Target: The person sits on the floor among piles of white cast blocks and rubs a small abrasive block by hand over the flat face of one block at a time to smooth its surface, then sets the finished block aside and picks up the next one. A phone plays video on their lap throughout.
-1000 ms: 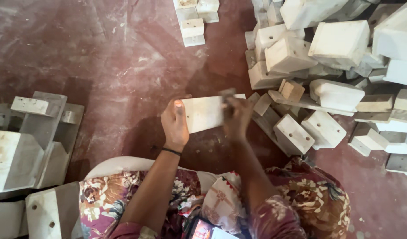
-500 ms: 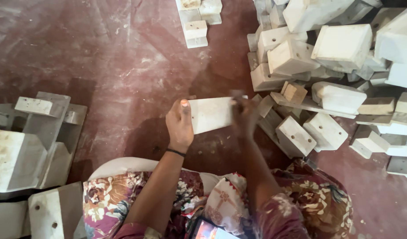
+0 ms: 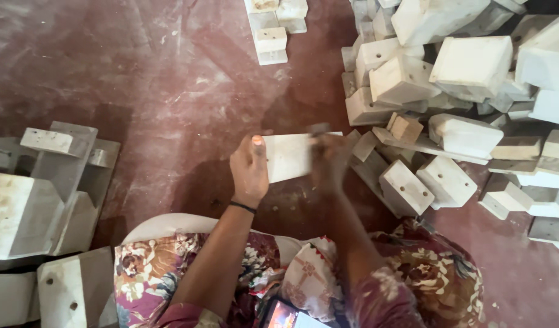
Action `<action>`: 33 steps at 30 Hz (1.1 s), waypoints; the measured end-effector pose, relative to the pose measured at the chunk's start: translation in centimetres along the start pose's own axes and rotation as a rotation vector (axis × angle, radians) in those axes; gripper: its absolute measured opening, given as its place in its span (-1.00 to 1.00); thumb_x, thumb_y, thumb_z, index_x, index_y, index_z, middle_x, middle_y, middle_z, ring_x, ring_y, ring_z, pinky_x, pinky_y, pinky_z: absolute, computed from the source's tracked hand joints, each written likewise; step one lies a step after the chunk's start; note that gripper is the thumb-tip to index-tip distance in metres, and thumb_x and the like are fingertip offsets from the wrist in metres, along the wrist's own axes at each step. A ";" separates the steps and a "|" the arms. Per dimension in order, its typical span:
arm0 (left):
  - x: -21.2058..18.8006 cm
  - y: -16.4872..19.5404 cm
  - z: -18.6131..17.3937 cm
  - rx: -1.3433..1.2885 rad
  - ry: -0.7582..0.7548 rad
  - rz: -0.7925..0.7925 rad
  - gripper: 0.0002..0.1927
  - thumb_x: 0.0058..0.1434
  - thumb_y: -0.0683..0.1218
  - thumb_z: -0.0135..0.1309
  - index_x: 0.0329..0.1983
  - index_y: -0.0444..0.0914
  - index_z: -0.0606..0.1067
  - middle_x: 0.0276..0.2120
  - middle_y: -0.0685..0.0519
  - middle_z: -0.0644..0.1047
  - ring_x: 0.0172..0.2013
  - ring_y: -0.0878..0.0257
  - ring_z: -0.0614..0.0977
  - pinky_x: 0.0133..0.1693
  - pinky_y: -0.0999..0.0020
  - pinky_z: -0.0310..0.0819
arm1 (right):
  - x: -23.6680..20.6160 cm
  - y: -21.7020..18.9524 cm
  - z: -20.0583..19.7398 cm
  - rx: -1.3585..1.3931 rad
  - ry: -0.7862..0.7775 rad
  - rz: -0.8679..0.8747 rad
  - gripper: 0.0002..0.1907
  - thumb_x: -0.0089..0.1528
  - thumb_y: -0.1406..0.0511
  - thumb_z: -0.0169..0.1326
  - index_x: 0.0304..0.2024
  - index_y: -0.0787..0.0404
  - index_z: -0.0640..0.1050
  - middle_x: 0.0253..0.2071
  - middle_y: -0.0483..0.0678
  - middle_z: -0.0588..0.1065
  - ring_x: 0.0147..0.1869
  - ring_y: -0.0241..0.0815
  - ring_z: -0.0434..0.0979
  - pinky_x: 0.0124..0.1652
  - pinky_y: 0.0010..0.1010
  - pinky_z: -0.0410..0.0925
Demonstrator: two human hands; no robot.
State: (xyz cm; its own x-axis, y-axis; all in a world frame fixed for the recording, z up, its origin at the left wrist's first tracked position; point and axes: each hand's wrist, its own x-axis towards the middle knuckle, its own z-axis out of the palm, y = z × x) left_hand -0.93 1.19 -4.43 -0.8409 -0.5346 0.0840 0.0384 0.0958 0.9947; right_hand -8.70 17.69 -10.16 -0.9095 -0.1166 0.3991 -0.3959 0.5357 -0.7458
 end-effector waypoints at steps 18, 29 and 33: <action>-0.2 -2.3 -0.1 -0.150 0.002 0.082 -0.20 0.52 0.36 -0.38 -0.01 -0.41 0.58 -0.20 0.01 0.63 -0.16 0.29 0.59 -0.05 0.35 0.48 | -4.3 -2.6 1.9 0.034 -0.190 -0.466 -0.93 0.35 0.27 0.05 -0.19 0.11 0.50 0.02 0.09 0.40 0.15 0.12 0.39 0.10 -0.05 0.24; -0.6 -1.3 0.2 -0.076 0.030 0.057 -0.23 0.46 0.38 -0.28 -0.03 -0.39 0.58 -0.30 -0.03 0.63 -0.25 0.27 0.61 -0.15 0.33 0.52 | -2.3 -3.4 1.2 -0.179 -0.192 -0.109 -0.59 0.45 0.07 -0.22 0.04 0.18 0.52 0.07 0.15 0.40 0.21 0.22 0.29 0.22 0.11 0.15; -0.8 -0.3 -0.3 -0.015 -0.030 0.123 -0.25 0.48 0.37 -0.29 -0.01 -0.37 0.57 -0.28 -0.03 0.64 -0.22 0.26 0.64 -0.13 0.34 0.52 | -3.6 -1.7 2.0 -0.280 -0.134 -0.205 -0.73 0.38 0.20 -0.10 0.00 0.21 0.49 0.11 0.20 0.35 0.21 0.15 0.32 0.18 -0.01 0.19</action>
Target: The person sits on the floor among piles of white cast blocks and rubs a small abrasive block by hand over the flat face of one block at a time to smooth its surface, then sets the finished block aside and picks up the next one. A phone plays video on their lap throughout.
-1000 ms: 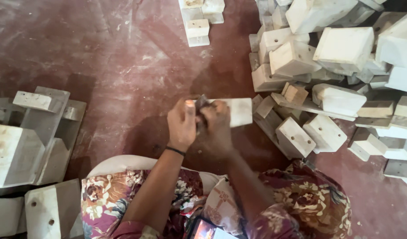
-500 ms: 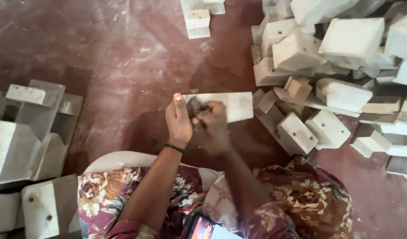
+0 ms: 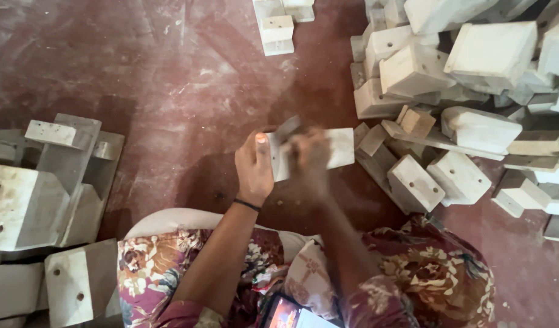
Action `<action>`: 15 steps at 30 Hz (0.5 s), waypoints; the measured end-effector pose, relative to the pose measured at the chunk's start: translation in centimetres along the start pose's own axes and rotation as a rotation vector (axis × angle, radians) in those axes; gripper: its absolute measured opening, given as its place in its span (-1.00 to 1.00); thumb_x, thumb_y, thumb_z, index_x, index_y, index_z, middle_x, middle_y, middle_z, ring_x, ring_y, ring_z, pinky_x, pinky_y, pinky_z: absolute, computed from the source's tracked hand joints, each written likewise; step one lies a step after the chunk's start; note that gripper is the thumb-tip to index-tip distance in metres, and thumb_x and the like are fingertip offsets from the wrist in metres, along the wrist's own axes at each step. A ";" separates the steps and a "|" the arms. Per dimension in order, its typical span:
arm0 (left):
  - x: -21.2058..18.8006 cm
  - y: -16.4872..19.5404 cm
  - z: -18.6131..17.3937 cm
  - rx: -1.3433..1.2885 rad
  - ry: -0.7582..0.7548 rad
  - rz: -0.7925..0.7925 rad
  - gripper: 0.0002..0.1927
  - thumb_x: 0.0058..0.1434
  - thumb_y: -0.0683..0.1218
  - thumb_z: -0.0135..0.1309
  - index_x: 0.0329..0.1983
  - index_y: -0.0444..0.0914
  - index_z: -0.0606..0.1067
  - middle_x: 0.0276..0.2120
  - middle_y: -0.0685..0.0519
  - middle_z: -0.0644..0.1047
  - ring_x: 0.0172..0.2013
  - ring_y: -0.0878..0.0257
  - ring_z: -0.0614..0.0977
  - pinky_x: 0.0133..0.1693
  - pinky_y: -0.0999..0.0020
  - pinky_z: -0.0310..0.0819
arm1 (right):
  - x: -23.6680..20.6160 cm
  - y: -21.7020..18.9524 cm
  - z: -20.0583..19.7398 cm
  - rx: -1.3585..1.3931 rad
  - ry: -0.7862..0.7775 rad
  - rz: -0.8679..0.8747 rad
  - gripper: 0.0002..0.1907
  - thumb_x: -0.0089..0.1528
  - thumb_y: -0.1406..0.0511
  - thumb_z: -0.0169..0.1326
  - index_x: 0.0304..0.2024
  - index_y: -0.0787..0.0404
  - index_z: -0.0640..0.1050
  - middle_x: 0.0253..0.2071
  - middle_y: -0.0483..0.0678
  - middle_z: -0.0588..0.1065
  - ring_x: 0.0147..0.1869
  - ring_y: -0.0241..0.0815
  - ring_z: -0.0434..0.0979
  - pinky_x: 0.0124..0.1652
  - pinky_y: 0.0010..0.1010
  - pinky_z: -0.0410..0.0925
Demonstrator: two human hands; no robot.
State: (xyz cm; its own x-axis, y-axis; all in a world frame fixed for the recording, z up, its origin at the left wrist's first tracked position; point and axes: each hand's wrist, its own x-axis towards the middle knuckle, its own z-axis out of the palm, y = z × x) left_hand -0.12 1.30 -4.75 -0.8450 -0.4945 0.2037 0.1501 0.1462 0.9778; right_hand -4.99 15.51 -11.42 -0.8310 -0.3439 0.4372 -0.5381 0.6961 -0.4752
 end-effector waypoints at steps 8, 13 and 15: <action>0.1 -0.7 0.6 -0.131 0.000 -0.028 -0.29 0.48 0.33 -0.25 0.00 -0.39 0.58 -0.30 -0.01 0.63 -0.25 0.28 0.61 -0.17 0.35 0.52 | 2.4 8.2 -0.4 0.013 0.124 0.410 -0.62 0.38 0.12 -0.14 -0.10 0.21 0.60 -0.08 0.13 0.50 0.04 0.05 0.49 0.06 0.03 0.32; 0.2 -1.7 0.1 -0.029 0.016 -0.023 -0.28 0.52 0.32 -0.27 -0.01 -0.40 0.59 -0.38 -0.02 0.55 -0.32 0.27 0.52 -0.24 0.34 0.45 | -0.1 0.1 1.5 0.143 0.028 -0.211 -0.62 0.49 0.07 -0.14 -0.24 0.17 0.50 -0.06 0.21 0.42 0.05 0.23 0.42 0.04 0.01 0.23; -0.1 -1.6 0.0 -0.093 -0.024 0.025 -0.26 0.51 0.35 -0.26 0.03 -0.41 0.56 -0.29 -0.01 0.61 -0.25 0.29 0.57 -0.16 0.36 0.50 | 0.5 0.5 0.5 0.119 0.158 -0.259 -0.65 0.46 0.09 -0.17 -0.19 0.16 0.51 -0.10 0.20 0.40 0.05 0.28 0.41 0.07 0.03 0.20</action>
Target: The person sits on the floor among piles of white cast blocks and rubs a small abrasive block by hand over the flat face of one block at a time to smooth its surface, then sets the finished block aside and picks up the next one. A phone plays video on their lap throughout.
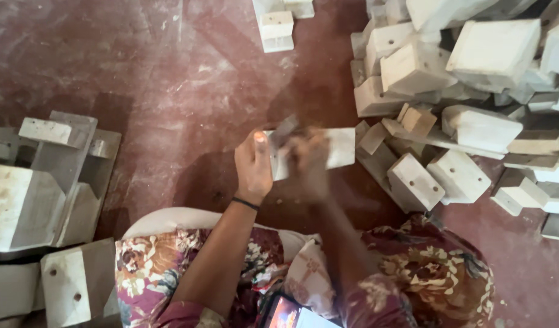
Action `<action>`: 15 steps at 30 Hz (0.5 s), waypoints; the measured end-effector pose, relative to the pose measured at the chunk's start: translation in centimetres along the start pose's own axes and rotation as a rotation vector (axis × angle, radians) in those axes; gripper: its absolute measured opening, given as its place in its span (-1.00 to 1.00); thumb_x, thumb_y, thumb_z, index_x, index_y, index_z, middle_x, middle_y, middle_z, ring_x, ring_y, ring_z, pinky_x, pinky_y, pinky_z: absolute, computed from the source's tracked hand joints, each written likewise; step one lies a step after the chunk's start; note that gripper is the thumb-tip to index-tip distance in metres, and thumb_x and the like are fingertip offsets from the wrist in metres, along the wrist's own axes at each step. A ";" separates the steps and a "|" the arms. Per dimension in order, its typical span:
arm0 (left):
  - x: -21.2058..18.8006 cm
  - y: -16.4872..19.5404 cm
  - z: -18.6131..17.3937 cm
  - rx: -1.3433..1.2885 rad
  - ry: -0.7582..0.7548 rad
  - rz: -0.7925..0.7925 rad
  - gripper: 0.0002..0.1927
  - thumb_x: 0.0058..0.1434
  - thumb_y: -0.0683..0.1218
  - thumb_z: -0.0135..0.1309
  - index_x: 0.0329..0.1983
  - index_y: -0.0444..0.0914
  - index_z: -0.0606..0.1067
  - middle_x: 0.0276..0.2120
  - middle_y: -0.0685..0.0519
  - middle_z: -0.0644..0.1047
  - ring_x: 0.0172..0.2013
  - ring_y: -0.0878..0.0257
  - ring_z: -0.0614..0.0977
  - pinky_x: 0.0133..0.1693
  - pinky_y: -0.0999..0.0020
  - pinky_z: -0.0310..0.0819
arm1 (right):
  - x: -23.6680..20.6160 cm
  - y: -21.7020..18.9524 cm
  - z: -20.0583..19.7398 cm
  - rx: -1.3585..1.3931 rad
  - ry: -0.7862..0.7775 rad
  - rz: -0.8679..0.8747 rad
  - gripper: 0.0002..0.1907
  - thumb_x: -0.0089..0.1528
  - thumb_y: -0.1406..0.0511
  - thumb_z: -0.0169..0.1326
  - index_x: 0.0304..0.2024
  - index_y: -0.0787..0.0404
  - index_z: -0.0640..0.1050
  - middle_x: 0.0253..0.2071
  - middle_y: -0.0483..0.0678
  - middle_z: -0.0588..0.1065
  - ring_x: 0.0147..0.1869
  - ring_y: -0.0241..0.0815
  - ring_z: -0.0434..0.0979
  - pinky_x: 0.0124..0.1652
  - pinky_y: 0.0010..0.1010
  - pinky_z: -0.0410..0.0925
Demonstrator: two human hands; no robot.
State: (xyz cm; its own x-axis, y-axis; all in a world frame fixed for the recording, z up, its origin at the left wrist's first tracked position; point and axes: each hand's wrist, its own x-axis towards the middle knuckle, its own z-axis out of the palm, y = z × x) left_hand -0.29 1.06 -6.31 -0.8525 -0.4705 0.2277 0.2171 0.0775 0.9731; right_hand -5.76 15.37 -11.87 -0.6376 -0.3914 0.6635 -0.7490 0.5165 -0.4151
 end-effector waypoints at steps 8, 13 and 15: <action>0.5 0.9 0.3 -0.036 0.024 0.009 -0.22 0.47 0.40 -0.25 0.01 -0.40 0.57 -0.19 -0.04 0.66 -0.15 0.27 0.65 -0.08 0.34 0.53 | 1.2 3.6 -1.9 0.046 -0.051 0.688 -0.50 0.44 -0.02 -0.28 -0.04 0.21 0.49 0.04 0.24 0.30 0.14 0.21 0.27 0.11 0.13 0.18; 0.1 0.7 -0.3 0.020 0.034 -0.041 -0.24 0.46 0.38 -0.24 -0.01 -0.40 0.58 -0.27 -0.04 0.65 -0.22 0.28 0.63 -0.13 0.35 0.53 | -1.0 -0.6 1.0 -0.005 -0.120 0.059 -0.55 0.56 0.06 -0.32 0.02 0.27 0.44 0.06 0.23 0.28 0.23 0.24 0.25 0.24 0.15 0.11; 0.0 0.6 -0.3 0.021 0.052 -0.051 -0.25 0.45 0.38 -0.23 -0.02 -0.40 0.58 -0.25 -0.06 0.66 -0.20 0.26 0.64 -0.11 0.34 0.53 | -0.8 2.0 0.4 -0.024 -0.137 0.248 -0.53 0.54 0.03 -0.34 -0.02 0.23 0.45 0.08 0.20 0.30 0.23 0.21 0.27 0.26 0.16 0.11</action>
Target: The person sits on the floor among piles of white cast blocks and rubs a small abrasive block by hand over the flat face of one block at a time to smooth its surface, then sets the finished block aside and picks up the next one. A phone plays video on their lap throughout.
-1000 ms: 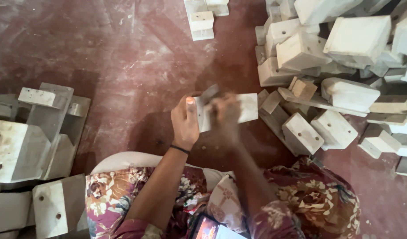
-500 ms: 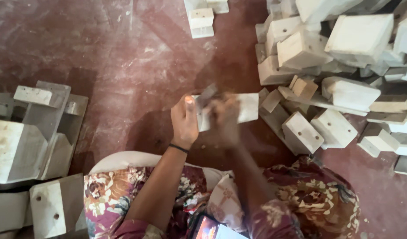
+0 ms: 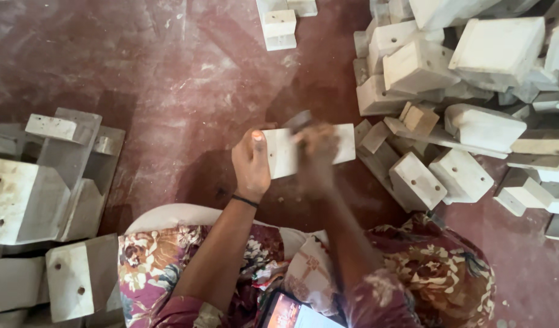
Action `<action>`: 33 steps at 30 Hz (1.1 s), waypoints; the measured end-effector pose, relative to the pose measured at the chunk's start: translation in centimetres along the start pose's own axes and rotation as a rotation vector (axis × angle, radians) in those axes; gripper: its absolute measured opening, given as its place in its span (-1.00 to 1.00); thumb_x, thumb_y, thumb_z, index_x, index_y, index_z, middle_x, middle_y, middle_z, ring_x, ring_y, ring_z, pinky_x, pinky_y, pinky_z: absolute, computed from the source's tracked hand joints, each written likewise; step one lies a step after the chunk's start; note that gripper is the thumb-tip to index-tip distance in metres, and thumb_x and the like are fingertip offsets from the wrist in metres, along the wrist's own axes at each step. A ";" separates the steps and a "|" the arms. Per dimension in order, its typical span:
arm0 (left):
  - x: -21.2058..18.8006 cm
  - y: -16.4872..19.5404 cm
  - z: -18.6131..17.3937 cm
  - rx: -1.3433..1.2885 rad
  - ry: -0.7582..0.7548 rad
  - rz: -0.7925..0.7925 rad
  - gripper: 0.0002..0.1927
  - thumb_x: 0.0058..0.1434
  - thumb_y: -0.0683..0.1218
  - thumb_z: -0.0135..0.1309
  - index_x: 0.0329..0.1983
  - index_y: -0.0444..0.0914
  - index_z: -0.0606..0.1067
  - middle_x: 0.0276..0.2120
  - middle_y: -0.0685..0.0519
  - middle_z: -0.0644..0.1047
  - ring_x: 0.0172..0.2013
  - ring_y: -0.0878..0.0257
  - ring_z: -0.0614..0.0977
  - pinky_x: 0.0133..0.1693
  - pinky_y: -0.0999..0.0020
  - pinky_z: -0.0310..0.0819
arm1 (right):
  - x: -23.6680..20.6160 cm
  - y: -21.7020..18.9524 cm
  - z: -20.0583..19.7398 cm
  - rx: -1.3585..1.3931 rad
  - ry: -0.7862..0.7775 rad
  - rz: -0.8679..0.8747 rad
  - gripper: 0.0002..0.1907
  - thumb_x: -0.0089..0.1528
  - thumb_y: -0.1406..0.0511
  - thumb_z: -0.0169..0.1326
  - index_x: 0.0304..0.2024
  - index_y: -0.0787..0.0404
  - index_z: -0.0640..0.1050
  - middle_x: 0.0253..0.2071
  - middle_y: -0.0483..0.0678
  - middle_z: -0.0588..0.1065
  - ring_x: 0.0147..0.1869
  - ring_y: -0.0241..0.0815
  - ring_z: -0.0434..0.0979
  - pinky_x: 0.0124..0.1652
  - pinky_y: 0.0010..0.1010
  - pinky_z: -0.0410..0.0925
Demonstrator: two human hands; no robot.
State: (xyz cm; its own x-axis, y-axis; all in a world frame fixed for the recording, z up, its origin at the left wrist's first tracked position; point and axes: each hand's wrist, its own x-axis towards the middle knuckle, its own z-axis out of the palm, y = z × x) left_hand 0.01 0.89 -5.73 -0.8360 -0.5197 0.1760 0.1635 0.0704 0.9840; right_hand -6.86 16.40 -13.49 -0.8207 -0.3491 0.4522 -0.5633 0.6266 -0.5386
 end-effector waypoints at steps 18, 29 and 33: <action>-0.1 0.0 0.8 -0.018 -0.019 0.017 -0.31 0.46 0.35 -0.17 0.01 -0.37 0.58 -0.27 0.03 0.65 -0.22 0.33 0.62 -0.13 0.38 0.52 | 2.6 4.7 -3.1 -0.009 0.163 0.334 -0.71 0.39 0.16 -0.13 -0.12 0.20 0.52 -0.14 0.09 0.48 0.00 0.05 0.46 0.03 -0.03 0.31; 0.7 -4.3 0.6 -0.247 0.055 -0.143 -0.34 0.43 0.33 -0.09 -0.06 -0.41 0.53 -0.30 0.15 0.48 -0.27 0.40 0.43 -0.21 0.41 0.39 | -0.3 -1.2 -1.7 -0.084 -0.028 -0.211 -0.68 0.41 0.16 -0.13 -0.20 0.19 0.58 0.08 0.10 0.45 0.15 0.12 0.42 0.03 0.02 0.31; 0.8 -5.5 1.2 -0.242 0.050 -0.123 -0.39 0.48 0.32 -0.09 -0.12 -0.37 0.40 -0.26 0.14 0.39 -0.21 0.40 0.37 -0.11 0.40 0.38 | 2.2 3.9 -4.5 -0.092 0.160 0.541 -0.76 0.32 0.19 0.18 -0.15 0.25 0.63 -0.02 0.30 0.40 -0.04 0.25 0.44 -0.13 0.03 0.34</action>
State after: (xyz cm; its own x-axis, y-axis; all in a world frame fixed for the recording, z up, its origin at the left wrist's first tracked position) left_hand -2.16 1.09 -10.98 -0.8316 -0.5533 0.0479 0.1873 -0.1982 0.9621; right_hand -10.42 21.24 -11.41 -0.9612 0.1435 0.2354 -0.0506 0.7476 -0.6623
